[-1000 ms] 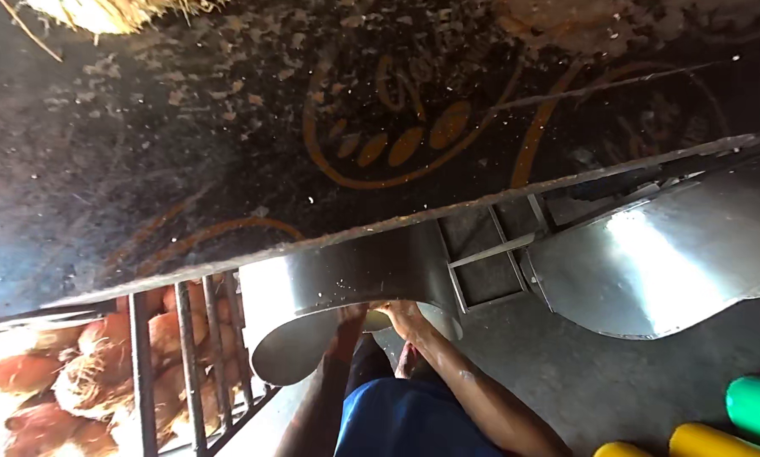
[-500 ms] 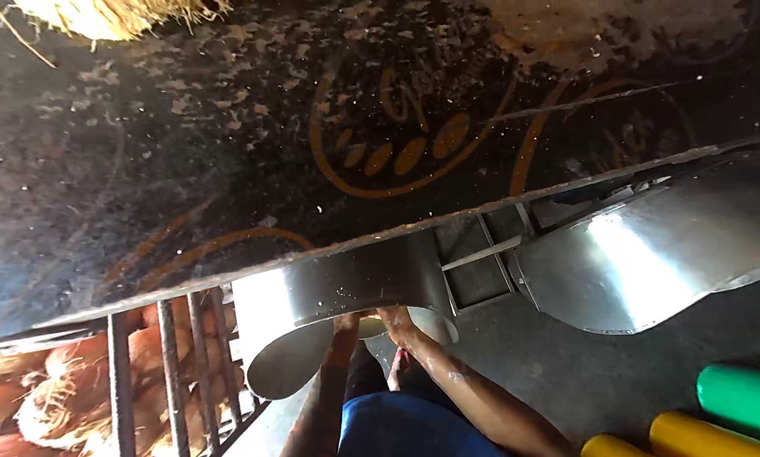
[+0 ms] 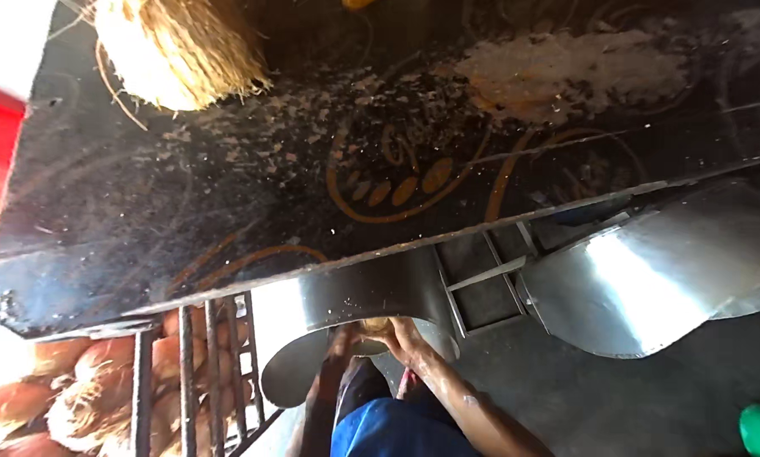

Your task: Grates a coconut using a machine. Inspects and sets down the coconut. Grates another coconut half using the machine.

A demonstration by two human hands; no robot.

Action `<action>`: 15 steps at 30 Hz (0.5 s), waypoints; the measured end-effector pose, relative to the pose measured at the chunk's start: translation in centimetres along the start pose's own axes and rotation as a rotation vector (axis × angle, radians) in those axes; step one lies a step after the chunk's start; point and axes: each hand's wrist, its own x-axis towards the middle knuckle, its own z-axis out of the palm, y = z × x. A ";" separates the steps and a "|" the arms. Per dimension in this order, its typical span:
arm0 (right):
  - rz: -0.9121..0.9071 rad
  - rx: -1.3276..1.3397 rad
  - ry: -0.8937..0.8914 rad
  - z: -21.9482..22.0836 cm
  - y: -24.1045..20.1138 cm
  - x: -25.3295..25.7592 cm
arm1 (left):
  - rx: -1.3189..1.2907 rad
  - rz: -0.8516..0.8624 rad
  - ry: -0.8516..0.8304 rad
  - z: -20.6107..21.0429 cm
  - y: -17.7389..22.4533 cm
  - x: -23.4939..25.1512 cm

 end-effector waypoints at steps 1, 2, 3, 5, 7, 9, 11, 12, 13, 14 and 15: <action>-0.028 0.009 0.004 -0.2 -0.2 0.4 | 0.191 0.046 0.057 0.8 1.6 -0.3; -0.050 0.009 0.001 -0.3 -0.2 0.7 | 0.370 0.083 0.082 1.7 2.8 -0.6; -0.056 0.002 -0.001 -0.6 0.1 0.8 | 0.539 0.110 0.072 2.2 3.0 -0.8; -0.055 -0.009 -0.037 -1.4 0.4 1.1 | 0.720 0.112 0.089 2.9 2.3 -0.1; -0.030 -0.031 -0.044 -1.5 0.5 1.2 | 0.768 0.099 0.110 3.1 1.7 0.2; 0.005 -0.037 -0.011 -1.4 0.7 1.0 | 0.800 0.101 0.117 3.0 1.2 0.3; -0.014 -0.042 0.005 -1.1 0.5 1.2 | 0.759 0.089 0.112 3.0 1.7 0.5; -0.028 -0.048 0.009 -1.0 0.5 1.1 | 0.724 0.073 0.110 2.9 1.9 0.4; -0.044 -0.061 0.010 -0.8 0.4 1.0 | 0.680 0.055 0.103 2.6 2.0 0.3; -0.059 -0.087 0.012 -0.5 0.2 0.8 | 0.644 0.030 0.090 2.3 2.0 0.3; -0.070 -0.119 0.016 -0.2 0.1 0.5 | 0.577 0.016 0.071 1.9 1.8 0.0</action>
